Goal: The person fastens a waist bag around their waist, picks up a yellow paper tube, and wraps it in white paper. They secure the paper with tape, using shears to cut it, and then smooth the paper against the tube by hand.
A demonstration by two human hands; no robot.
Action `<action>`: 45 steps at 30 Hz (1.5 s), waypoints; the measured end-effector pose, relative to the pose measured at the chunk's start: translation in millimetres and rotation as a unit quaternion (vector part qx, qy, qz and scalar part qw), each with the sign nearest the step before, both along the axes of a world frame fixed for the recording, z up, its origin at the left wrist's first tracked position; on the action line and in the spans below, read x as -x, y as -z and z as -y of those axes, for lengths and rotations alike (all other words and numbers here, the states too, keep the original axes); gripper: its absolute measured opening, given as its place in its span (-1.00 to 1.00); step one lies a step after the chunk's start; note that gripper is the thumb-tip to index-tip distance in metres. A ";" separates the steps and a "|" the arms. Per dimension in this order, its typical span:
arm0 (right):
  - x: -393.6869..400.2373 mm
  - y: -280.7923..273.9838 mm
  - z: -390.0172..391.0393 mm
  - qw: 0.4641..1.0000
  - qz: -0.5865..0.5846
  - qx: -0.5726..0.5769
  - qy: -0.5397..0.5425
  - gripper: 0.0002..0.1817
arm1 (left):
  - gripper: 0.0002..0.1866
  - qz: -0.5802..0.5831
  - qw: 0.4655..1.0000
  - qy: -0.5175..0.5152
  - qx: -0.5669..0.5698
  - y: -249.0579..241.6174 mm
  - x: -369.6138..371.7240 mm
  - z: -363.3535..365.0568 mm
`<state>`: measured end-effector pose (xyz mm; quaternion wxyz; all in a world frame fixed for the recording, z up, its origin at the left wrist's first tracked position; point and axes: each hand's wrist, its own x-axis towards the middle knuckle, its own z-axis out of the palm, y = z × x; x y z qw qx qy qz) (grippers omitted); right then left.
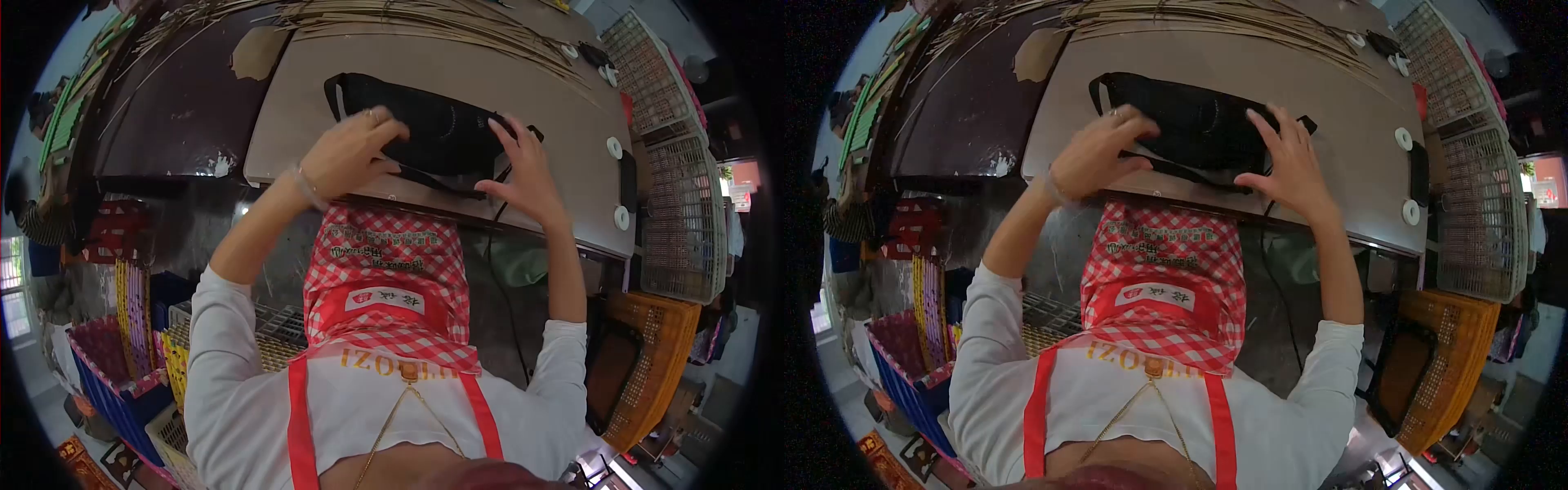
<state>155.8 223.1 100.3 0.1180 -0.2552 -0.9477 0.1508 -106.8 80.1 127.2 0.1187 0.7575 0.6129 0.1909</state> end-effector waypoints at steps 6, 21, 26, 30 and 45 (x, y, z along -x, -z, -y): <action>31.8 33.0 -17.9 0.995 0.067 -0.079 -0.011 0.28 | 0.21 -0.192 0.979 -0.048 -0.044 59.7 74.0 -56.8; 78.0 -37.0 66.6 0.957 0.134 -0.109 -0.232 -0.18 | -0.70 0.158 0.937 -0.255 -0.181 117.3 -26.1 118.1; 134.3 -14.2 127.4 0.825 0.210 0.150 -0.503 -0.36 | -0.82 0.035 0.901 -0.431 -0.040 181.4 -72.5 249.9; 158.5 40.0 180.3 0.744 0.277 0.104 -0.600 -0.42 | -0.81 0.056 0.764 -0.642 0.013 169.4 -88.9 337.0; 159.5 109.0 217.3 0.775 0.358 0.314 -0.416 -0.46 | -0.75 -0.129 0.496 -0.755 0.410 207.3 -20.8 592.0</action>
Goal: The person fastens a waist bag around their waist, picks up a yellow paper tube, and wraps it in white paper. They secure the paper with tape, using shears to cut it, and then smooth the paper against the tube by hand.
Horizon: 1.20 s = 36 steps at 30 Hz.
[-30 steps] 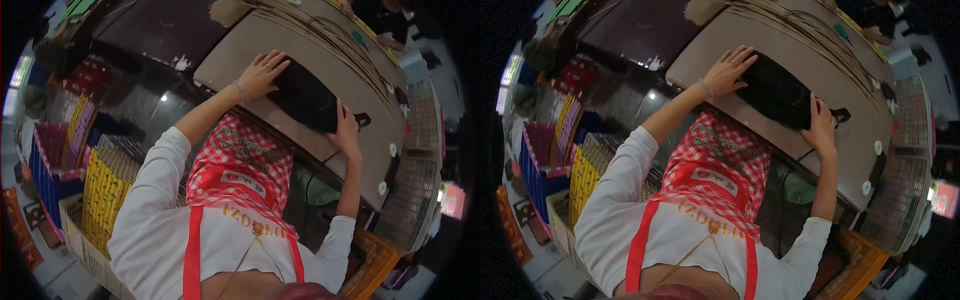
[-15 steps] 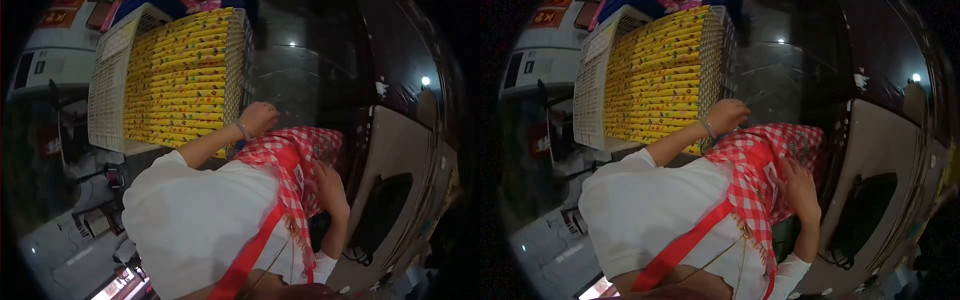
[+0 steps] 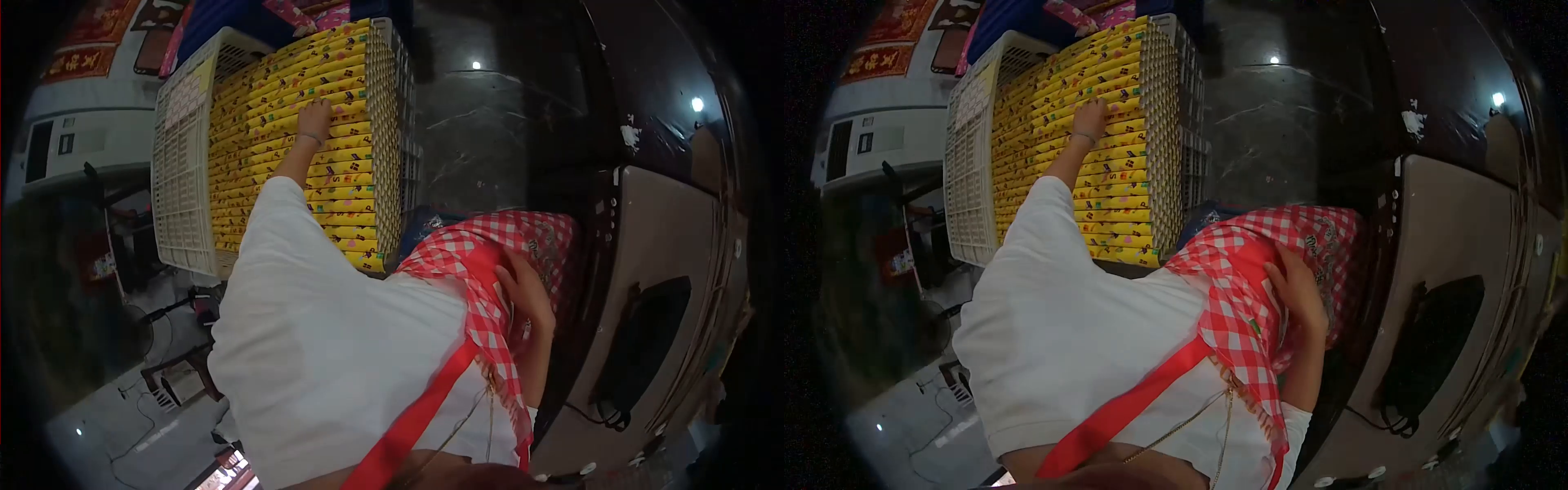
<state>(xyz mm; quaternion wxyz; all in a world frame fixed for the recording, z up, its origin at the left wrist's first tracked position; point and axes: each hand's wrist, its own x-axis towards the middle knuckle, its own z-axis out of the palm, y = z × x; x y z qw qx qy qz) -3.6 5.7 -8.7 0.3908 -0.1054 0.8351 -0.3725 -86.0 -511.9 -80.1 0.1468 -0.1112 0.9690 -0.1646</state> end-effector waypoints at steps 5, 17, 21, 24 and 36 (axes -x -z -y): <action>-23.5 10.8 -24.3 0.999 -0.013 0.000 0.041 -0.49 | -0.63 0.082 0.996 0.019 -0.005 -17.5 -2.0 -2.6; -23.9 -25.1 -48.6 0.980 -0.152 0.063 0.114 -0.52 | -0.61 -0.254 0.730 0.458 -0.438 -142.1 -43.6 -310.8; -37.3 -39.7 -73.3 0.973 -0.168 0.053 0.152 -0.49 | -0.57 -0.288 0.632 0.547 -0.468 -235.4 -7.2 -377.1; -56.2 -51.0 -89.2 0.963 -0.178 0.025 0.202 -0.46 | -0.55 -0.313 0.564 0.620 -0.447 -299.1 10.7 -428.2; -56.3 -29.1 -62.5 0.966 -0.143 -0.018 0.213 -0.45 | -0.73 -0.133 0.384 0.872 -0.273 -230.9 -43.6 -803.5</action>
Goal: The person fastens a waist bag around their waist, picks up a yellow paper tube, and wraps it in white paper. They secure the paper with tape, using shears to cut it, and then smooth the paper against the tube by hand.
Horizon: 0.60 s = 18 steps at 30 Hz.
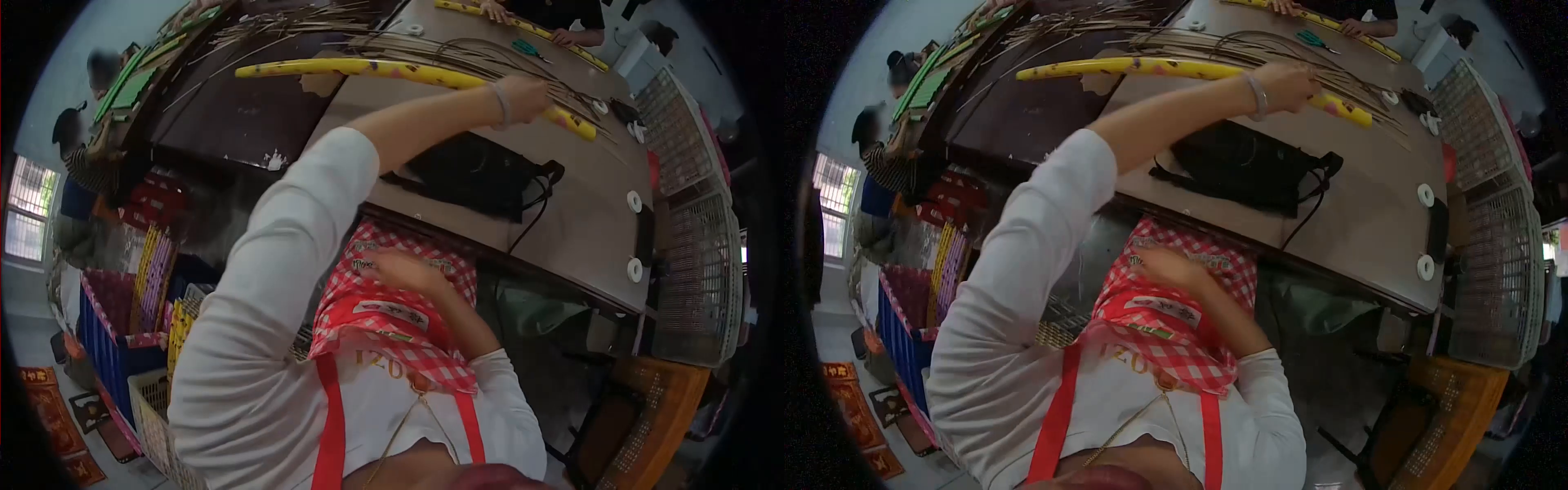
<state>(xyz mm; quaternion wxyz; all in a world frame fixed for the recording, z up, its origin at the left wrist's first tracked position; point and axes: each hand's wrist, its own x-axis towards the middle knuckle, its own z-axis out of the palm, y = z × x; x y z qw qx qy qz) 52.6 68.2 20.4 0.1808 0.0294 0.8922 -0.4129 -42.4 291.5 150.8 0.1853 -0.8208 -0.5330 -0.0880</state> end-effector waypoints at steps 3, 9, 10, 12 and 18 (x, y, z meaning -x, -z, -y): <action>-14.4 9.9 10.9 0.993 -0.090 -0.023 0.068 -0.47 | -0.70 0.016 0.982 0.004 0.191 19.9 -47.5 -33.7; -40.8 36.8 10.4 0.981 -0.114 0.029 0.151 -0.49 | -0.53 -0.002 0.966 -0.016 0.257 81.5 -98.0 -78.7; -43.9 34.9 9.6 0.973 -0.131 0.044 0.186 -0.49 | -0.45 0.056 0.949 -0.064 0.303 84.2 -101.4 -81.0; -47.3 55.0 13.4 0.969 -0.167 0.019 0.179 -0.50 | -0.55 0.066 0.948 -0.081 0.301 91.9 -107.0 -92.5; -82.8 50.9 15.8 0.955 -0.141 0.042 0.256 -0.54 | -0.46 0.046 0.870 -0.062 0.487 105.2 -81.7 -137.8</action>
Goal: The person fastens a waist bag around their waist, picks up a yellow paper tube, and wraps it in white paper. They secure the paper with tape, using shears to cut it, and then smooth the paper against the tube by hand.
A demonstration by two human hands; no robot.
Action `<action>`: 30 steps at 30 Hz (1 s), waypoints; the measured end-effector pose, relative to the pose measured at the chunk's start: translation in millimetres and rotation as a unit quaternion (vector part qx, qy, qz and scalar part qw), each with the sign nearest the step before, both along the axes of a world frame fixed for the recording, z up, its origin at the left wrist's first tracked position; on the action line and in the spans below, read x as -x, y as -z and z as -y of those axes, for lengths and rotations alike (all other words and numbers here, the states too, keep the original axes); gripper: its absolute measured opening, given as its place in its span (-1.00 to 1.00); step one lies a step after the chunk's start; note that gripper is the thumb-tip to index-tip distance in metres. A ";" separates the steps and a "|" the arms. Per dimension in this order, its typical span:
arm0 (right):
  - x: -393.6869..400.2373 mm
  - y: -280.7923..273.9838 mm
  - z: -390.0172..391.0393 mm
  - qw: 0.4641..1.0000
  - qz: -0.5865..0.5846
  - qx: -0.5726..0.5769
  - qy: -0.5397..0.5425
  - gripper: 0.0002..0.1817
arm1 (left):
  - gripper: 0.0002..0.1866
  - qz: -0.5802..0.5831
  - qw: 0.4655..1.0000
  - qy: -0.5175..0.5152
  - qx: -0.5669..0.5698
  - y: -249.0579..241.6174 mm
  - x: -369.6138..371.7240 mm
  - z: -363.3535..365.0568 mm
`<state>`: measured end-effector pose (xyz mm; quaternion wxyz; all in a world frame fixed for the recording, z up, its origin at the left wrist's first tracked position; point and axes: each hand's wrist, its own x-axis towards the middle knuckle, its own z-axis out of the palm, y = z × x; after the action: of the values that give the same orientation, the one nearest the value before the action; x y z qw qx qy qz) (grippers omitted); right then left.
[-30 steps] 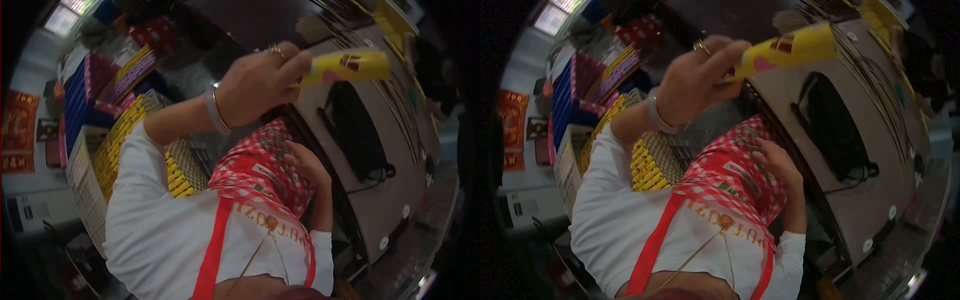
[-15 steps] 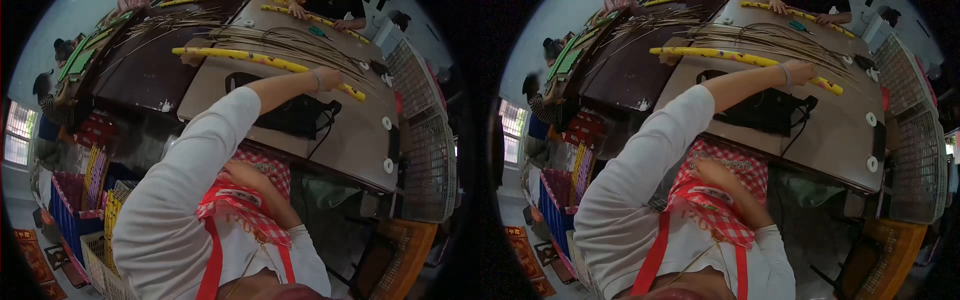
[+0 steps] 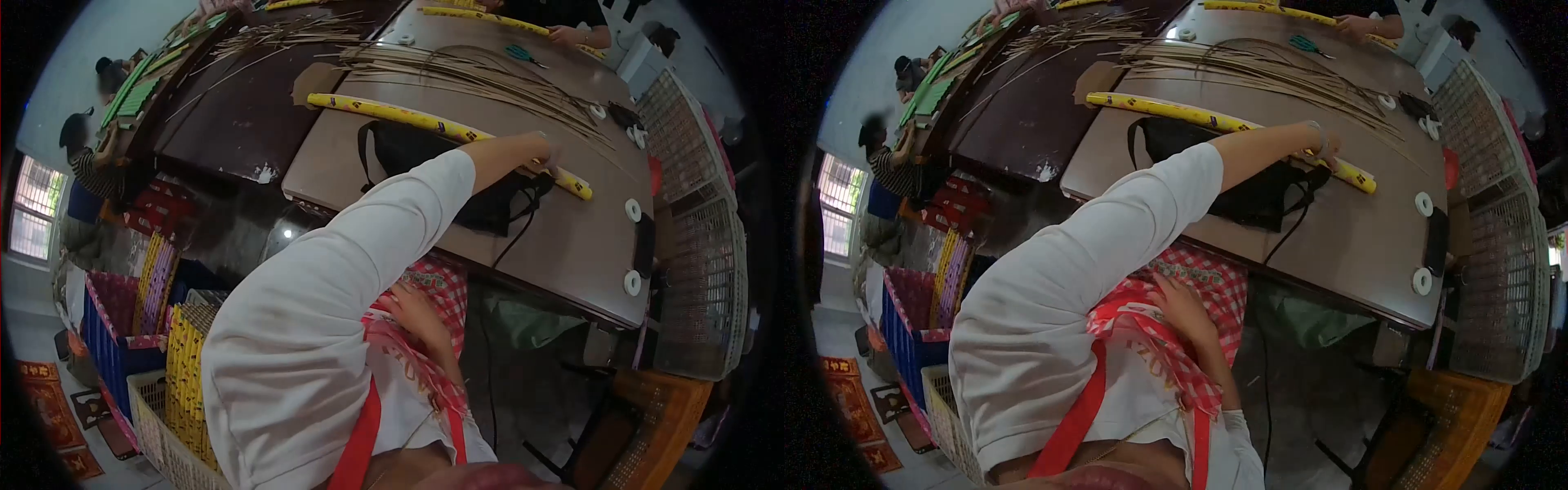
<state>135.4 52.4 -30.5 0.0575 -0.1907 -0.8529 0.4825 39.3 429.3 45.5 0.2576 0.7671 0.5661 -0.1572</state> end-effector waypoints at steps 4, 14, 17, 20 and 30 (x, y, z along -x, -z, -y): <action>-44.9 9.5 -1.0 0.980 -0.052 0.087 0.169 -0.66 | -0.64 0.278 0.881 0.008 -0.383 -47.2 15.2 126.5; -77.2 129.6 64.2 0.894 0.199 0.035 0.400 -0.63 | -0.63 0.428 0.547 -0.708 -0.122 290.0 190.6 626.8; -65.1 130.4 57.0 0.895 0.230 0.030 0.380 -0.63 | -0.53 0.332 0.920 -0.209 0.012 407.8 153.6 699.6; -53.2 131.7 22.8 0.894 0.268 0.017 0.359 -0.63 | -0.51 0.408 0.857 -0.311 0.047 376.0 123.5 728.8; 46.4 178.5 -169.1 0.898 0.384 0.044 0.210 -0.63 | -0.43 0.443 0.747 -0.480 0.122 247.9 153.5 706.9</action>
<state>89.0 221.5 -209.0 -0.1825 -0.5385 -0.7269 0.3852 -114.2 -277.5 -202.4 0.6124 0.3392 0.6580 0.2773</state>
